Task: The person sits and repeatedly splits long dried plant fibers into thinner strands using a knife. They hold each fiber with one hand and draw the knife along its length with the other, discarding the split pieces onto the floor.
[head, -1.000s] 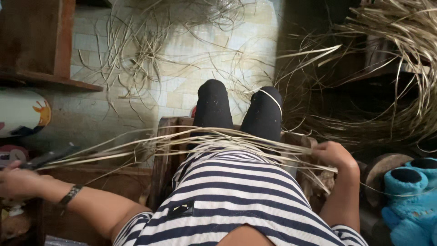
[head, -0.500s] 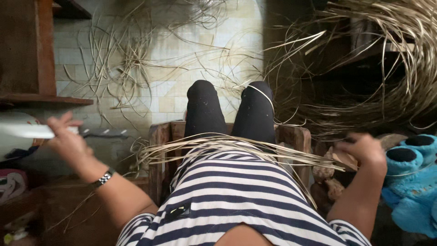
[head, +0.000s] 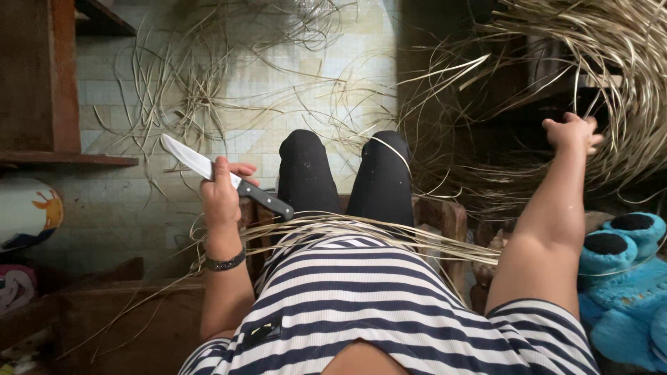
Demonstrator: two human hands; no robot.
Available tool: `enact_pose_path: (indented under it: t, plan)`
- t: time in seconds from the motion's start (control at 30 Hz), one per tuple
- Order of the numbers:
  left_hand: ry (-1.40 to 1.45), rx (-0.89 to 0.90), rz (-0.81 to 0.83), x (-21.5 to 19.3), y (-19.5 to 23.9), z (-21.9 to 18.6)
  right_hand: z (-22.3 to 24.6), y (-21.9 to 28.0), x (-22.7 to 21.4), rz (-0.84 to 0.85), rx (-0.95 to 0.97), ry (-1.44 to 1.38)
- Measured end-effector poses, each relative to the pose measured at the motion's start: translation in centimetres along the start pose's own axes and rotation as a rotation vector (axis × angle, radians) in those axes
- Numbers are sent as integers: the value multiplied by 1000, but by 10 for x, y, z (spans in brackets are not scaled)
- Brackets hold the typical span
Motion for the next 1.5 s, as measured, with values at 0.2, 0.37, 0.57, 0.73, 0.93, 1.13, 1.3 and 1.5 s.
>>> enact_pose_path:
  t: [0.2,0.37,0.57,0.73,0.93,1.13,1.3,1.5]
  plan:
    - [-12,-50,43,20,6,1,73,88,-22,-572,-1224,-426]
    - [98,77,386,118,21,-29,128,352,-17,-522,-1613,-357]
    - [296,-331,783,231,45,-6,130,463,49,-177,-1918,-360]
    - [-88,-276,881,264,62,-6,118,486,40,-358,-1929,-185]
    - [-32,-127,938,259,60,15,131,435,-12,705,-1445,-45]
    - [67,97,1079,245,71,-25,112,196,-43,-298,-706,-199]
    - [-99,120,1104,239,84,-30,97,102,12,-188,-465,-195]
    - [-88,191,1000,234,77,-33,110,105,11,-111,-660,-1014]
Point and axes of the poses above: each hand's wrist, its own y-axis away from the middle knuckle, its own x-axis out of the palm, z = x × y, the point moved 8 cm from there along -y, towards the middle knuckle, and after that the axes turned 2 degrees about x, right-handed, at the moved point
